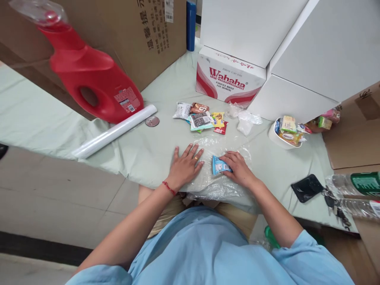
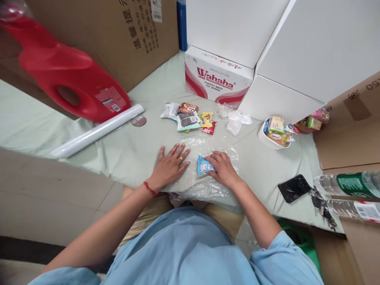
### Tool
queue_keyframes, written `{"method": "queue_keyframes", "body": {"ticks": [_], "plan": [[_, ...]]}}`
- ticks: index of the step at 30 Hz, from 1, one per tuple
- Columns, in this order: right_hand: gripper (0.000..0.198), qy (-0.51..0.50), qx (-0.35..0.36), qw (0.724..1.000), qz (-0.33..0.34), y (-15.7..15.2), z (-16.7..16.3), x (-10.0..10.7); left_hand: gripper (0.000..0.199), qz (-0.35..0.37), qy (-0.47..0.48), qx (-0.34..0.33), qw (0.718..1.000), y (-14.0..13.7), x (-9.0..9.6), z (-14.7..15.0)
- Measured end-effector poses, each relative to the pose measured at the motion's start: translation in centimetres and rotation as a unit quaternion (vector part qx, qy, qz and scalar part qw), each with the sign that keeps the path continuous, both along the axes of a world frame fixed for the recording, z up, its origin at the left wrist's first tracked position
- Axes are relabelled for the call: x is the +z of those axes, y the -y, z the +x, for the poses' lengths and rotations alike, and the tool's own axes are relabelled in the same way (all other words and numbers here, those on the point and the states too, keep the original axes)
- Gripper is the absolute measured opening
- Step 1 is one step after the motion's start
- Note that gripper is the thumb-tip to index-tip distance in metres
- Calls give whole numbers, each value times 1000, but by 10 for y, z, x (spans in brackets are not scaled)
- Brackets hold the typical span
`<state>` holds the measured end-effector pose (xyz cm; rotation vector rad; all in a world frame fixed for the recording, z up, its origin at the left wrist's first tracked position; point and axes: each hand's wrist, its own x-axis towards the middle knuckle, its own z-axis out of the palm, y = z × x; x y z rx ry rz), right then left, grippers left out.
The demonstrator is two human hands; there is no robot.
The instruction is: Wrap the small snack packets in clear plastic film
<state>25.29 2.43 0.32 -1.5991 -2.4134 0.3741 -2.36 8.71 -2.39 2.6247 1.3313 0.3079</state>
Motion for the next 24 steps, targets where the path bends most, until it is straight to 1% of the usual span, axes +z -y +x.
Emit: {"method": "queue_keyframes", "body": {"ticks": [5,8,11,13,14,15,16,18,19,21,22,23,24], "plan": [[54,-31,-10,999,-6,-1,5,-7,56,-6,0,4,1000,1,1,1],[58,-30,-7,999,-19,-2,6,-8,57,-12,5,4,1000,-2,0,1],[66,-55,-10,998,8,4,12,-2,59,-1,44,19,999,-3,-1,-7],[62,-101,-31,994,42,16,21,5,57,27,89,24,995,1,0,-16],[56,-124,-47,990,56,25,26,9,57,43,112,9,993,5,1,-22],[50,-144,-62,985,66,35,32,12,58,56,132,-23,989,12,3,-28],[44,-158,-76,982,70,46,37,14,61,58,149,-71,985,19,5,-34],[37,-171,-88,979,66,72,44,15,71,23,162,-177,971,36,8,-47],[38,-171,-87,980,59,85,46,13,74,2,160,-208,965,45,9,-52],[46,-164,-80,982,43,107,47,6,73,-29,141,-247,958,58,8,-60],[49,-157,-79,984,39,116,45,0,68,-35,128,-254,958,61,7,-63],[47,-151,-81,984,37,123,43,-5,61,-38,113,-256,959,63,5,-64],[42,-147,-87,984,39,127,41,-10,53,-39,100,-252,962,63,2,-65]]}}
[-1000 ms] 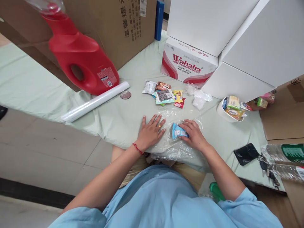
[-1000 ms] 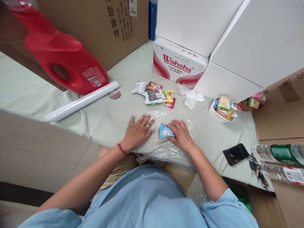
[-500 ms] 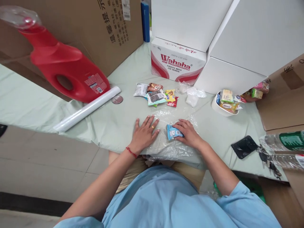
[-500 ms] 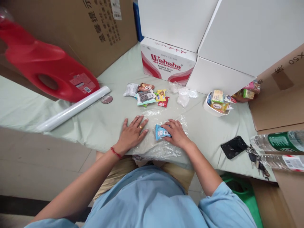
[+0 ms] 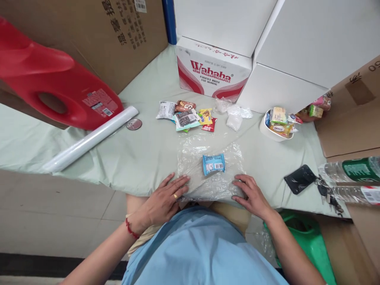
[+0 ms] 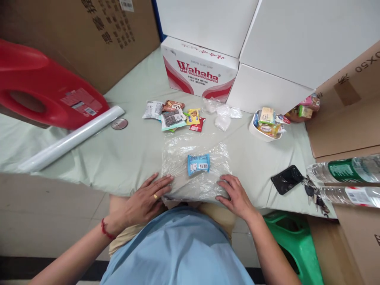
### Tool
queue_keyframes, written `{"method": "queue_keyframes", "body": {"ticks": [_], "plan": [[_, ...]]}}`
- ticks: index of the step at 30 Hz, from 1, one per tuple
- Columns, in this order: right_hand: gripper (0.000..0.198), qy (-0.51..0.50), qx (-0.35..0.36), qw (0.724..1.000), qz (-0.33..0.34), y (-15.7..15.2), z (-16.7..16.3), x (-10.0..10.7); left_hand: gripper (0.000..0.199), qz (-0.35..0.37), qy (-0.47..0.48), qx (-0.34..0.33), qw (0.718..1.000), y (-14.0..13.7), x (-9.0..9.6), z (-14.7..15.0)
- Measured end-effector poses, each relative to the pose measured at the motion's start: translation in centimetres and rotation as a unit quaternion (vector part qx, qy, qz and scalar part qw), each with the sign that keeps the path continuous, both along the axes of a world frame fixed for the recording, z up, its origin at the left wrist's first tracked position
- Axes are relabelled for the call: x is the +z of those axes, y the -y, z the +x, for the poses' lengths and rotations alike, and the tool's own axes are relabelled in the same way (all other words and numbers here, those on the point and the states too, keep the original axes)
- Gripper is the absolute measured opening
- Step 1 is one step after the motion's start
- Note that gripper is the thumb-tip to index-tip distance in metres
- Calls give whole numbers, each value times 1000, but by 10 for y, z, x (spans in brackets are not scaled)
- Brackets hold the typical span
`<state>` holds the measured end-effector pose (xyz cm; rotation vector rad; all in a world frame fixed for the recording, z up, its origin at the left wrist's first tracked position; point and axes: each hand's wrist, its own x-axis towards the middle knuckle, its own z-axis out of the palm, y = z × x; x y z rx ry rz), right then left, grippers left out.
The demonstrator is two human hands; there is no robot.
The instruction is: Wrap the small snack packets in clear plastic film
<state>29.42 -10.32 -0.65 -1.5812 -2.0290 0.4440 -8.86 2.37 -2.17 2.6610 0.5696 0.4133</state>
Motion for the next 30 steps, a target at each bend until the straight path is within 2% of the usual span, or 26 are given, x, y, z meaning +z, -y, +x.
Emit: {"method": "queue_keyframes", "body": {"ticks": [3,5,9,13,15,18,20,23,26,28,30], "plan": [[20,-8,-18,1000,17,-1,-4,-6,30,6,-9,24,1000,-9,-6,3],[18,-23,-10,999,26,-11,-3,0,26,-1,14,41,999,-19,-5,8],[20,-29,27,999,15,-46,7,29,33,-75,56,96,991,-41,7,22],[26,-83,33,995,-42,-87,17,51,43,-137,55,168,975,-66,21,37],[30,-132,2,986,-103,-106,19,50,48,-169,41,203,963,-77,25,46],[35,-197,-75,957,-201,-126,19,35,49,-232,23,259,937,-91,28,59],[34,-179,-121,951,-223,-134,19,23,47,-236,11,290,927,-98,29,67],[24,-32,-148,970,-191,-134,20,12,41,-183,-28,323,928,-101,28,75],[25,114,-162,976,-93,-127,18,24,36,-133,-71,342,927,-100,25,79],[27,140,-172,975,-4,-122,10,41,36,-115,-88,349,926,-98,23,81],[30,108,-138,983,54,-119,-4,56,37,-107,-95,355,924,-97,22,83]]}}
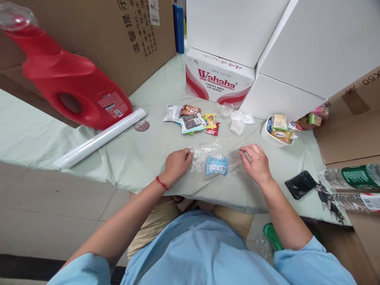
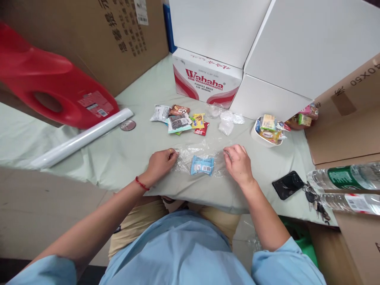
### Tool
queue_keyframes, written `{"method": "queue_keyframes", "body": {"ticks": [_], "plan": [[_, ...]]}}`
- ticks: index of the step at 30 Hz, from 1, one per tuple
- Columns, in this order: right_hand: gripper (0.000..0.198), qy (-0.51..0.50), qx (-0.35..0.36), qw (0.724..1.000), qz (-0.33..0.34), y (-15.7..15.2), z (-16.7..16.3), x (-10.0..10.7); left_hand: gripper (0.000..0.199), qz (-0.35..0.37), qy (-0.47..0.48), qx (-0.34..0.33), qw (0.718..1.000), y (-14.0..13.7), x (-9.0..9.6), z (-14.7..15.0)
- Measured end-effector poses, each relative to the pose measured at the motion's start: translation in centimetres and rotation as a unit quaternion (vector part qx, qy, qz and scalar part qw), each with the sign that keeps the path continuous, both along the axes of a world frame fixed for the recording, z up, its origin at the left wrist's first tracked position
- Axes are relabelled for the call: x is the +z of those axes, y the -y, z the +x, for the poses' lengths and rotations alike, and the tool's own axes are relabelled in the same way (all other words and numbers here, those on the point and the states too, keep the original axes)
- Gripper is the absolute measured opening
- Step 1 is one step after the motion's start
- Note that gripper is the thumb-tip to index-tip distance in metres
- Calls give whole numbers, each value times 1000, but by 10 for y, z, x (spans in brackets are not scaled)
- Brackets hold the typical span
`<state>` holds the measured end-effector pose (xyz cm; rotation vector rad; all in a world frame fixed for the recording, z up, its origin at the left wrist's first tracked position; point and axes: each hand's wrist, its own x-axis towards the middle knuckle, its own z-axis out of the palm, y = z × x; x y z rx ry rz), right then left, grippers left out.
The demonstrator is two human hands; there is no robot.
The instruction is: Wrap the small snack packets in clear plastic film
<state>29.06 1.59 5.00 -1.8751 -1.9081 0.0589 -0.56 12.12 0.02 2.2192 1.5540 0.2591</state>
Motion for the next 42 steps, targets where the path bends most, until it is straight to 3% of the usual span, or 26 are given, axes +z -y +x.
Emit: {"method": "queue_keyframes", "body": {"ticks": [2,4,6,8,10,12,14,16,18,20,22,26,30,34,38,40,42], "plan": [[31,-44,97,994,-11,-1,-18,7,37,-3,3,6,1000,-1,-1,1],[31,-56,192,977,-67,-7,-36,3,34,-23,36,8,999,-4,-1,-2],[33,-31,226,966,-121,-16,-50,-10,28,-55,100,4,993,-8,-2,-8],[34,0,207,966,-153,-23,-58,-24,28,-64,163,19,984,-9,-1,-19],[35,19,183,969,-164,-28,-63,-33,28,-9,193,68,979,-2,2,-31],[35,31,168,971,-169,-29,-66,-35,23,105,199,128,966,17,7,-39],[36,40,160,970,-178,-29,-69,-33,19,229,206,143,940,44,14,-40],[36,50,155,969,-187,-29,-72,-29,19,316,214,71,922,75,20,-32],[35,62,155,967,-194,-31,-74,-26,26,355,232,-122,897,100,22,-16],[32,75,156,964,-201,-33,-75,-24,31,322,210,-259,886,114,18,3],[32,83,154,962,-210,-35,-75,-24,32,272,169,-282,904,118,10,22],[38,78,142,961,-226,-38,-73,-24,35,247,135,-204,938,113,-9,41],[51,56,133,957,-252,-39,-72,-20,41,239,103,-130,957,111,-15,44],[61,40,128,951,-277,-40,-74,-16,46,158,49,26,986,84,-10,35],[66,28,127,948,-291,-43,-74,-15,48,96,44,188,976,40,-4,9],[68,23,122,948,-293,-45,-74,-15,43,151,69,244,955,34,0,-3],[71,17,119,948,-294,-47,-75,-16,30,268,128,206,932,45,3,-7]]}}
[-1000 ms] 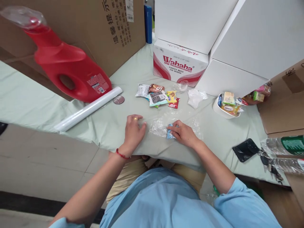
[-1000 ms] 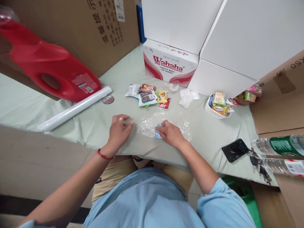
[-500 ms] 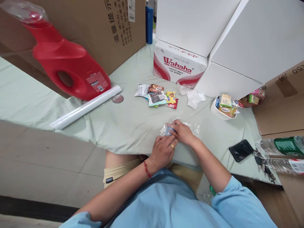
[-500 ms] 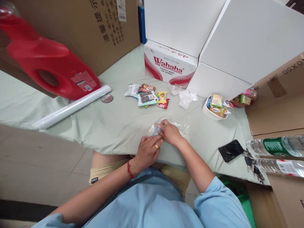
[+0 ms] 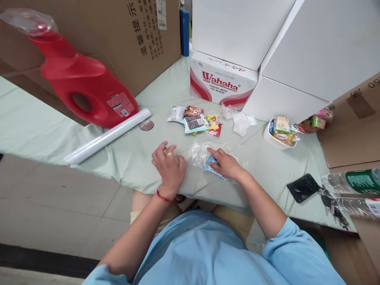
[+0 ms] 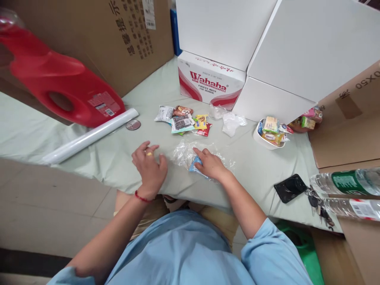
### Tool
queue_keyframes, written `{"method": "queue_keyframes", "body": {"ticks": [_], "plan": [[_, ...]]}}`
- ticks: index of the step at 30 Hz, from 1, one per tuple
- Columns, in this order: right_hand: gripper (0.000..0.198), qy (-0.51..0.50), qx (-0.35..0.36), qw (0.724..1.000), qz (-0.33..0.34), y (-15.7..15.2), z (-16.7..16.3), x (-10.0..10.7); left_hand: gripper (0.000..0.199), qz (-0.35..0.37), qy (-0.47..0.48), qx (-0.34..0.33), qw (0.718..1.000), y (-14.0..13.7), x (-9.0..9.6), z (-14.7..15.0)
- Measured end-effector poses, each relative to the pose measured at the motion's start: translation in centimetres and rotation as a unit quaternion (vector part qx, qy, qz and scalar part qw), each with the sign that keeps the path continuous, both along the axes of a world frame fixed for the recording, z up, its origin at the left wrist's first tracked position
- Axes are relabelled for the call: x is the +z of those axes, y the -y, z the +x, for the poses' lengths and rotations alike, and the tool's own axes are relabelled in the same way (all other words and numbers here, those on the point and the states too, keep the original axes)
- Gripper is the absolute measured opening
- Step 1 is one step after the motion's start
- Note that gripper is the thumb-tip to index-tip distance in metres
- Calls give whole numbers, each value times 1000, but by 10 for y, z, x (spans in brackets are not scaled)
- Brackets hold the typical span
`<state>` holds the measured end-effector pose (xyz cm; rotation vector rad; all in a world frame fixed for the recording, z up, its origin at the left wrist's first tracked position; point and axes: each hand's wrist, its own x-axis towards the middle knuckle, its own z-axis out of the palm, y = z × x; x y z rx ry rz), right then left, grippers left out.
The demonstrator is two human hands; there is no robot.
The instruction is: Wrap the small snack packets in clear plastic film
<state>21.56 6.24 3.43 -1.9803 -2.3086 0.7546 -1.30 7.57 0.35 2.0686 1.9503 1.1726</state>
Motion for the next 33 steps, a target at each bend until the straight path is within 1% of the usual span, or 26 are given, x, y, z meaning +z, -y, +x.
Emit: {"method": "queue_keyframes", "body": {"ticks": [1,2,3,4,5,6,9,10,12,14,15,16,18,19,20,21,23,25,27,29,31,33], "plan": [[72,-3,-2,1000,0,-1,-1,0,25,74,7,-62,995,11,1,2],[73,-7,-5,1000,1,-1,-1,-1,25,135,13,-157,978,23,1,7],[73,-11,-9,1000,3,-1,-2,-1,28,165,15,-259,952,35,0,14],[74,-14,-11,1000,4,-1,-2,-2,32,173,11,-333,927,45,-2,22],[74,-19,-12,1000,5,-1,-2,-3,35,149,8,-367,918,52,-5,31],[74,-25,-10,1000,6,-1,-1,-4,38,112,11,-369,922,56,-10,41],[72,-76,11,997,15,1,10,-6,43,-19,0,-317,948,53,-23,61],[70,-107,24,994,12,2,17,-5,44,-49,-16,-309,950,50,-27,65],[62,-183,41,982,-10,2,33,-2,44,-80,-57,-312,945,46,-31,68],[50,-235,10,972,-17,-3,49,1,43,-82,-88,-316,941,45,-32,68],[46,-241,-25,970,1,-7,56,2,43,-79,-97,-316,940,46,-32,68],[44,-227,-65,971,34,-12,62,2,43,-76,-103,-316,940,47,-32,67],[43,-151,-130,973,119,-26,69,0,42,-69,-107,-313,941,49,-31,67],[46,-102,-149,972,148,-33,70,-3,42,-67,-108,-311,942,49,-31,67],[51,-57,-161,972,161,-41,70,-6,41,-66,-108,-309,943,50,-32,67],[57,-21,-168,973,155,-48,70,-9,41,-65,-107,-307,943,50,-32,67],[64,6,-178,979,102,-60,68,-14,41,-64,-106,-305,944,50,-32,68],[59,-22,-200,979,37,-67,68,-16,41,-64,-106,-306,944,49,-32,68],[49,-88,-220,971,-10,-69,71,-12,41,-63,-109,-306,944,49,-31,68],[42,-158,-205,965,-30,-63,73,-4,41,-61,-111,-305,944,49,-30,68],[41,-205,-148,967,-23,-49,70,5,41,-59,-111,-304,945,50,-30,67],[37,-216,-71,974,-1,-27,58,12,41,-61,-108,-306,944,50,-30,67]]}}
